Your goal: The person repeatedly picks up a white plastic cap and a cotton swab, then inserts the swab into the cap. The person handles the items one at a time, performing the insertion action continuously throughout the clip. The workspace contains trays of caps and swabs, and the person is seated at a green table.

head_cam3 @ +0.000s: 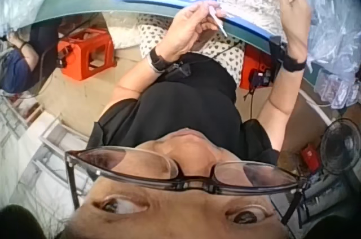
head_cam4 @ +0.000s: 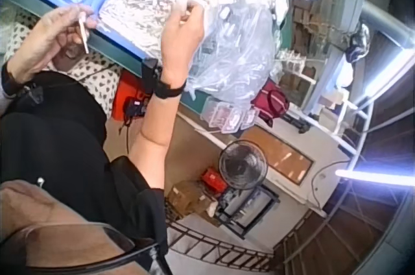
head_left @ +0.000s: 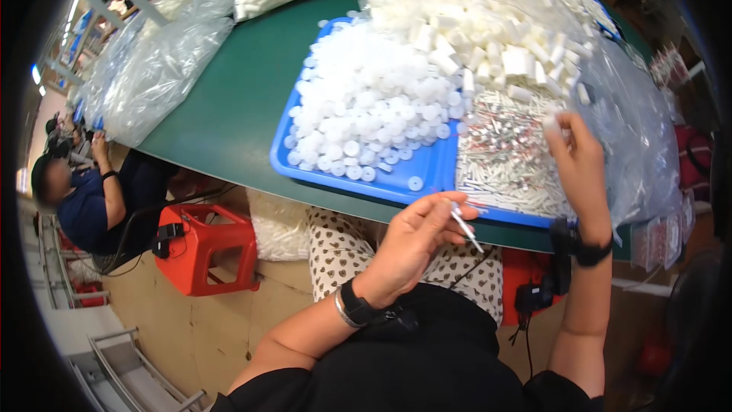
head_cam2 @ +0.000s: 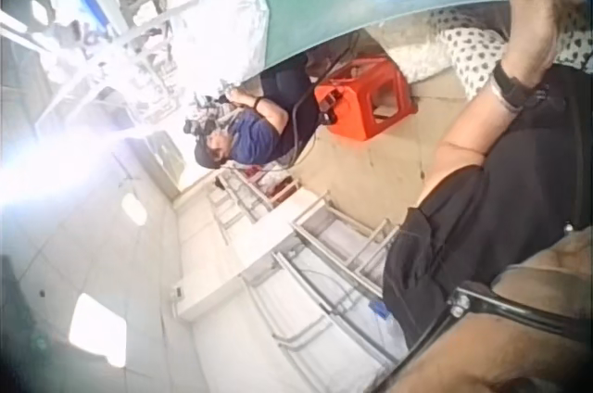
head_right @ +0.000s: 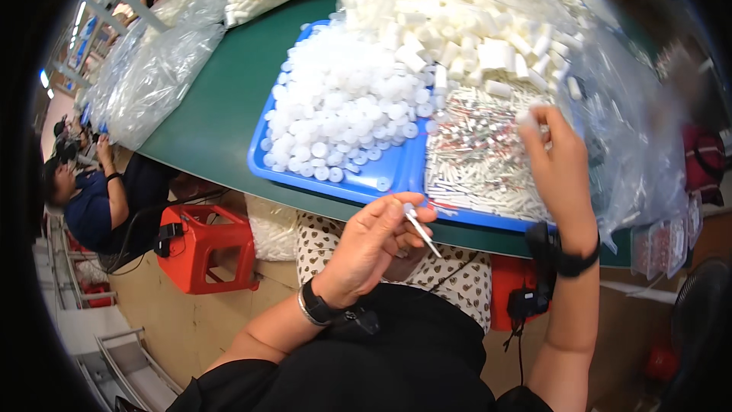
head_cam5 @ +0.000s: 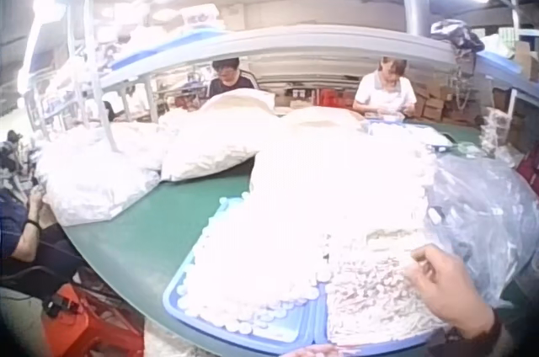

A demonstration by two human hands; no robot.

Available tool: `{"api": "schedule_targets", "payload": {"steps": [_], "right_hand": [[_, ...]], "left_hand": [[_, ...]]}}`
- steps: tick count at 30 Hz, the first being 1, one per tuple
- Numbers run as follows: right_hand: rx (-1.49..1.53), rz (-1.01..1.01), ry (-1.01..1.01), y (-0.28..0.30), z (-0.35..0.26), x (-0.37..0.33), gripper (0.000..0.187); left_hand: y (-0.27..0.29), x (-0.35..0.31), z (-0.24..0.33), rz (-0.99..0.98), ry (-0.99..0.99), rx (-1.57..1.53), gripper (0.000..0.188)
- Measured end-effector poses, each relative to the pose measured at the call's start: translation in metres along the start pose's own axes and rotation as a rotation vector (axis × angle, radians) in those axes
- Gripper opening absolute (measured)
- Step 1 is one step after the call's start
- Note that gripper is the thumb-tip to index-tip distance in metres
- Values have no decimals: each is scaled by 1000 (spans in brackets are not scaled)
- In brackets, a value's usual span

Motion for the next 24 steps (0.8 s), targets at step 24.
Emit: {"api": "schedule_targets", "payload": {"steps": [24], "right_hand": [[1026, -551, -529, -19, -40, -92, 16]], "left_hand": [[-11, 4, -3, -81, -13, 295, 29]]}}
Point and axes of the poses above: each hand's wrist, its own x-axis towards the middle knuckle, its own y-axis out of the back of the hand, z = x × y, the point moved 1 cm from there along x, towards the middle knuckle, and after that the axes turned 6 degrees about x, right-handed, at the moved point
